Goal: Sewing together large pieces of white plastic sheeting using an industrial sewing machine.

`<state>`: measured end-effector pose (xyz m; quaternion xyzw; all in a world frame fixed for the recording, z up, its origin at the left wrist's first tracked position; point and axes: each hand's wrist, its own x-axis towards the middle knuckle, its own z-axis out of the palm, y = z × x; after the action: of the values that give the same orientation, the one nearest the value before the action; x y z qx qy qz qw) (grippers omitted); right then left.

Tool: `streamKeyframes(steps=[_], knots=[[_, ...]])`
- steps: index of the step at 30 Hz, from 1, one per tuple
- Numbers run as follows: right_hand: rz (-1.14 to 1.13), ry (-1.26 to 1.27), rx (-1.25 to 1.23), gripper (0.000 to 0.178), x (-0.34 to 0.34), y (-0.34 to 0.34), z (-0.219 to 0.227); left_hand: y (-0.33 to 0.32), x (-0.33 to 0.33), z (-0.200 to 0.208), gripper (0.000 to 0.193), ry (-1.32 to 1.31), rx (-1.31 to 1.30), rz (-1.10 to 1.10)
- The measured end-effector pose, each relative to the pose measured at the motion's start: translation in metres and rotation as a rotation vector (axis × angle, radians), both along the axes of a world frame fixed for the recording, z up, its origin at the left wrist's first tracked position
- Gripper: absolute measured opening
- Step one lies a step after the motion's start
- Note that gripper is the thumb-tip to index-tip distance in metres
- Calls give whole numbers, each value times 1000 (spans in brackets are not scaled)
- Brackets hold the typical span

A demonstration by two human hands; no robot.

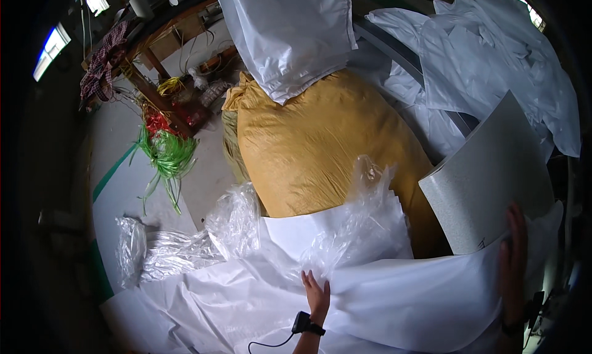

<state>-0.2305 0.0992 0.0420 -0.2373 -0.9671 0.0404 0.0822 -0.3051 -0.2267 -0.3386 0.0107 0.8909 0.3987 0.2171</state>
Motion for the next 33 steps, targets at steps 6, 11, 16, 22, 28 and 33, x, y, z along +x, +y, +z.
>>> streamKeyframes(steps=[6, 11, 16, 22, 28, 33], knots=[[20, 15, 14, 48, -2, 1, -6, 45, -31, 6, 69, 281, 156, -30], [-3, 22, 29, 51, -1, 6, -6, 183, -109, 21, 23, 162, 37, -662], [24, 13, 11, 54, 4, 10, -11, 333, -202, 74, 19, 497, 399, -222], [21, 1, 57, 57, 6, 16, -14, 287, -213, 80, 28, 406, 459, -566], [136, 31, 85, 44, 0, 10, -8, 37, -257, -28, 25, 594, 49, 496], [165, 39, 62, 41, -9, 5, -8, -59, -248, -154, 34, 238, -271, 308]])
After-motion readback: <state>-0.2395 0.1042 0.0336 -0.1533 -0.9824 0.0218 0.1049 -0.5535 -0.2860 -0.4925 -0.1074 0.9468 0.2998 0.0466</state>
